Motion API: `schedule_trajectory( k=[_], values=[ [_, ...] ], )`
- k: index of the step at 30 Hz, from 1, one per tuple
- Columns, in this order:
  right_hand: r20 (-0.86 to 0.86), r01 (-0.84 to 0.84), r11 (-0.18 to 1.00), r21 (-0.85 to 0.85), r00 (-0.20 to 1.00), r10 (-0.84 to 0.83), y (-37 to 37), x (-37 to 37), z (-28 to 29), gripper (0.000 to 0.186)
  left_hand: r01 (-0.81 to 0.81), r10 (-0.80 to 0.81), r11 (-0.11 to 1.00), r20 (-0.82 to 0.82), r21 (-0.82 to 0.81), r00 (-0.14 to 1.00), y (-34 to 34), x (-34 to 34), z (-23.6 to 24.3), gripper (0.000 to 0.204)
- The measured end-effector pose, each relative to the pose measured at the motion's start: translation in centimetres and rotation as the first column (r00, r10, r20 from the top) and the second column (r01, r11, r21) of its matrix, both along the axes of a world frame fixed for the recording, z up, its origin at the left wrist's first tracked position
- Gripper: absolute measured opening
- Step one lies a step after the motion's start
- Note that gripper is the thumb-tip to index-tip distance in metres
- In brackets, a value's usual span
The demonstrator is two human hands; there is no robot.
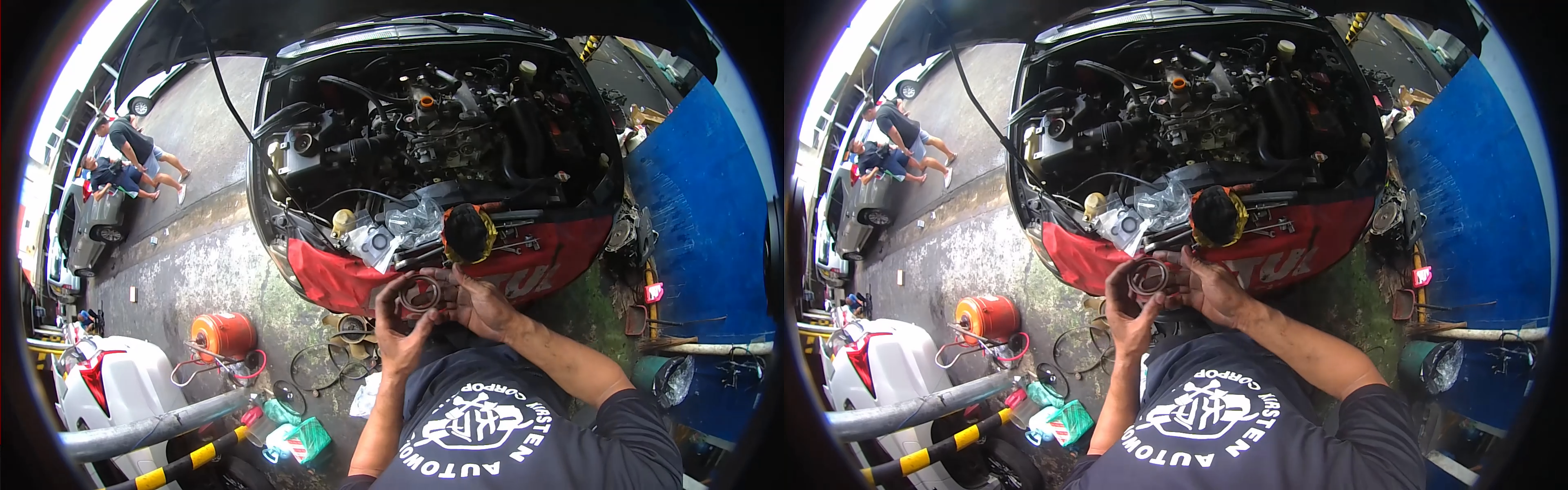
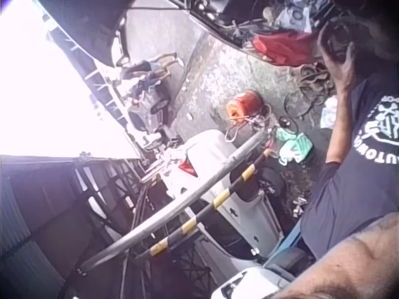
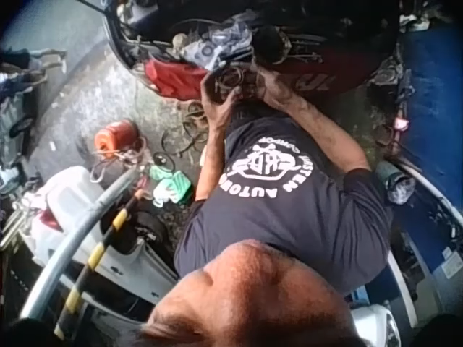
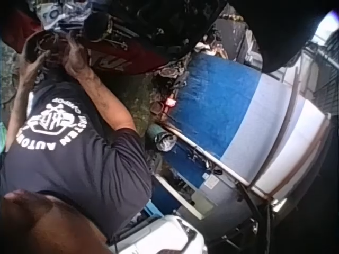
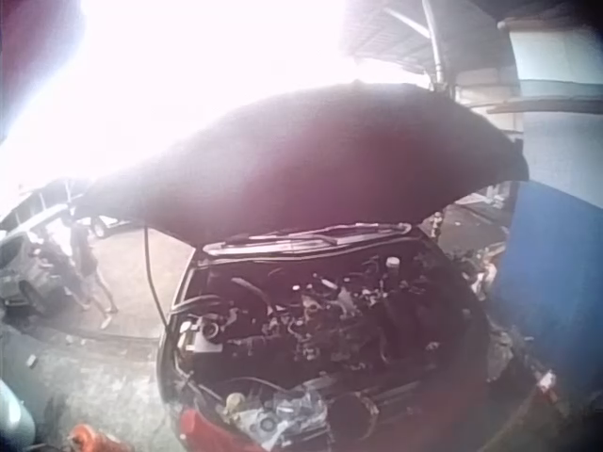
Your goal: The recorder inspects and cleans mechanical engine parts, specifically seals and housings, before installing them.
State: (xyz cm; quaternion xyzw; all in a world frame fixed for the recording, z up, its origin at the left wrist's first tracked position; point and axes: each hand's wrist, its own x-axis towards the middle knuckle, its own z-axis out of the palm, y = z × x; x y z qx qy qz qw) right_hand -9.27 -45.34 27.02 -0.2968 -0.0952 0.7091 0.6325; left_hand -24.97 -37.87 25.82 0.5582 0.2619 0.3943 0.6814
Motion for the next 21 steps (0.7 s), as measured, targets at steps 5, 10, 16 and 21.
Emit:
schedule_trajectory(
  k=[5, 10, 16, 21],
  values=[
    [-0.085, 0.074, 0.996, -0.058, 0.993, -0.079, -1.1, -0.8, 1.4, 0.052, 0.187, -0.146, 0.959, 0.193, -0.215, 0.97, -1.8, 0.9, -0.3, 0.067],
    [-0.163, 0.075, 0.997, -0.014, 0.984, -0.076, -2.3, -0.2, 1.1, 0.053, 0.242, -0.201, 0.928, 0.167, -0.284, 0.965, -2.7, 1.6, -0.2, 0.074],
    [-0.069, 0.152, 0.984, -0.09, 0.985, -0.158, -4.2, 4.9, 0.7, 0.056, 0.13, -0.136, 0.984, -0.043, -0.12, 0.99, -2.2, 1.9, -0.8, 0.076],
    [0.011, 0.368, 0.922, -0.12, 0.929, -0.37, -7.6, 12.8, -3.1, 0.048, -0.028, -0.016, 0.982, -0.226, -0.188, 0.974, -0.6, 1.4, -2.8, 0.053]
  ],
)
